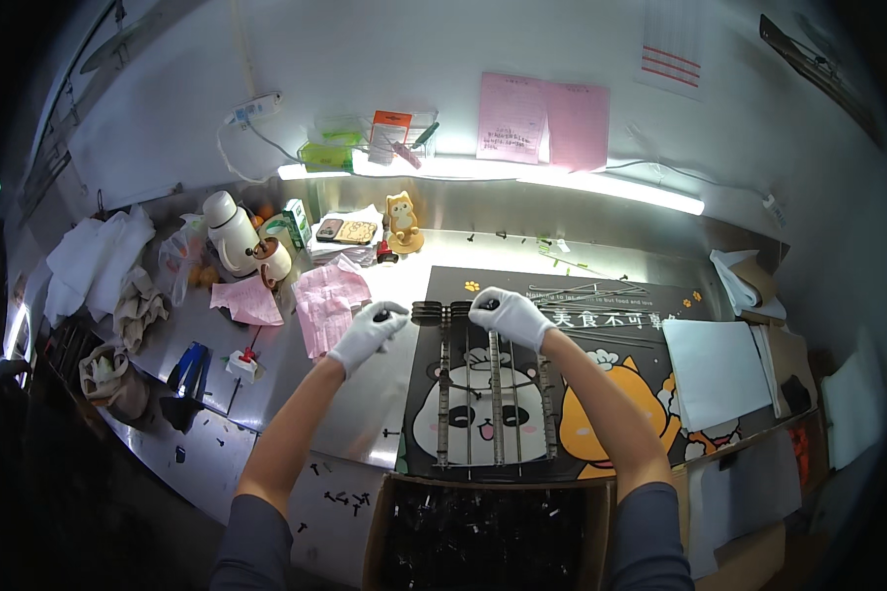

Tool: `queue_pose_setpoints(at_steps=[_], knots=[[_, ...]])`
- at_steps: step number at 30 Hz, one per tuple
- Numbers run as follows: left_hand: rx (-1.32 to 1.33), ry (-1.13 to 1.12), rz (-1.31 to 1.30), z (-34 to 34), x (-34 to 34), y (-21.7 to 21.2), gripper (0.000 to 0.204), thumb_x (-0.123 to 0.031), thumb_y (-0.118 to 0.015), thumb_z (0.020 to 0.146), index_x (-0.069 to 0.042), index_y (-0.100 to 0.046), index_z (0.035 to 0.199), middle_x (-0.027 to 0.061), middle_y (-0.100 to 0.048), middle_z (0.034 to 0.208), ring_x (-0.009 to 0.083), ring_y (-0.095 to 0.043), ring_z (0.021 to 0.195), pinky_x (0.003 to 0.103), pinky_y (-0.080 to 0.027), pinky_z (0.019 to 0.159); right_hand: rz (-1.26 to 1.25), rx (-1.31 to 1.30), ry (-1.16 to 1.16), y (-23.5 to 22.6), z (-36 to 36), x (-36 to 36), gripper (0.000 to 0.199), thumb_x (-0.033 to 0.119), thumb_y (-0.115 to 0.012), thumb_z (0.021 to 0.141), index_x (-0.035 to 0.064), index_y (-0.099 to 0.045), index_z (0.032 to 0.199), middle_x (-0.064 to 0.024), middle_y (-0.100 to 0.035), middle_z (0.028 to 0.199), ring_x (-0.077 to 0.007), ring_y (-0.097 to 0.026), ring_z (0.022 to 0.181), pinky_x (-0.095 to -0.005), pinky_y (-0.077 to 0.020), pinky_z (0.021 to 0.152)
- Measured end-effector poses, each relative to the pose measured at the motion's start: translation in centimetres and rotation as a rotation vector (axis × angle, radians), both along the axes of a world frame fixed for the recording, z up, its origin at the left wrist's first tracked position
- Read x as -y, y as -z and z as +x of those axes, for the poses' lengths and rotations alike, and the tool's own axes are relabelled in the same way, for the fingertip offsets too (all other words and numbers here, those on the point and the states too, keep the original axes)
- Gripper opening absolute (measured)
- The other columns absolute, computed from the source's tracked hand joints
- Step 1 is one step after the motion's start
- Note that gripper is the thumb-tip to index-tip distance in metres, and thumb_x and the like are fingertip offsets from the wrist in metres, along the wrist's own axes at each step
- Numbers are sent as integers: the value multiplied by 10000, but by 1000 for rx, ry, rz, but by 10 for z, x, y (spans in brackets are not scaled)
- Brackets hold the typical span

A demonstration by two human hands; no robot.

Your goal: The person repeatedly picks small black plastic parts from a box, assembles them by hand, and places the finished units into a cardboard box. The person also moves a metal rack aside to access the workspace.

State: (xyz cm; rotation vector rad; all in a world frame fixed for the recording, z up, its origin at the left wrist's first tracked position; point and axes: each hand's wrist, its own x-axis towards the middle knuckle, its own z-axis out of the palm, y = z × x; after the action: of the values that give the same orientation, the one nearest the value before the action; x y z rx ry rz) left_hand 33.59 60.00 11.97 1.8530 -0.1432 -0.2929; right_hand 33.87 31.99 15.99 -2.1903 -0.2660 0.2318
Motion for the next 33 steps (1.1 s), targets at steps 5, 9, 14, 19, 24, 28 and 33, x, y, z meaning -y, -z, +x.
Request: queue_pose_setpoints(at_steps=[5, 9, 14, 19, 24, 28, 33], knots=[[-140, 260, 204, 91, 2, 2, 365, -440, -628, 912, -169, -635, 1157, 12, -602, 1050, 113, -566, 941, 297, -553, 726, -225, -147, -244, 11, 94, -30, 322, 352, -682, 862, 65, -674, 1008, -62, -657, 846, -150, -605, 793, -296, -496, 751], [-218, 681, 531, 110, 26, 4, 612, -487, -719, 815, -127, -566, 1285, 50, -603, 1102, 152, -585, 1003, 324, -569, 776, -443, -301, -515, 18, 103, -30, 590, 430, -730, 786, 40, -595, 1208, -108, -631, 1059, -197, -611, 951, -317, -501, 828], [-102, 829, 917, 100, 57, -13, 327, -188, -705, 677, -46, -649, 967, 90, -644, 858, 196, -654, 781, 312, -592, 547, -550, -384, -676, 3, 94, -47, 594, 365, -756, 737, 20, -589, 1190, -95, -651, 954, -183, -630, 804, -288, -529, 732], [-76, 660, 647, 82, 43, -7, 412, -242, -694, 709, -34, -631, 1059, 108, -648, 911, 218, -669, 794, 329, -613, 600, -526, -393, -657, 7, 83, -47, 659, 448, -747, 726, 18, -582, 1198, -109, -655, 1012, -210, -631, 856, -309, -522, 792], [-203, 678, 763, 79, 56, -15, 495, -320, -693, 747, -46, -617, 1152, 110, -647, 974, 221, -671, 836, 336, -620, 662, -680, -270, -636, 15, 82, -55, 528, 427, -738, 678, 20, -686, 1010, -114, -677, 858, -235, -653, 763, -334, -533, 714], [-187, 756, 652, 78, 49, -9, 429, -353, -697, 752, -35, -648, 1036, 93, -647, 942, 207, -663, 810, 340, -617, 647, -804, -126, -613, 8, 69, -63, 365, 300, -715, 644, 7, -727, 862, -157, -694, 755, -305, -683, 723, -356, -542, 665], [159, 713, 1016, 69, 61, -1, 298, -259, -619, 764, -60, -667, 981, 150, -690, 835, 296, -684, 754, 374, -569, 657, -793, -53, -590, 10, 56, -61, 397, 258, -706, 654, 15, -711, 967, -183, -709, 882, -337, -690, 820, -374, -553, 736]])
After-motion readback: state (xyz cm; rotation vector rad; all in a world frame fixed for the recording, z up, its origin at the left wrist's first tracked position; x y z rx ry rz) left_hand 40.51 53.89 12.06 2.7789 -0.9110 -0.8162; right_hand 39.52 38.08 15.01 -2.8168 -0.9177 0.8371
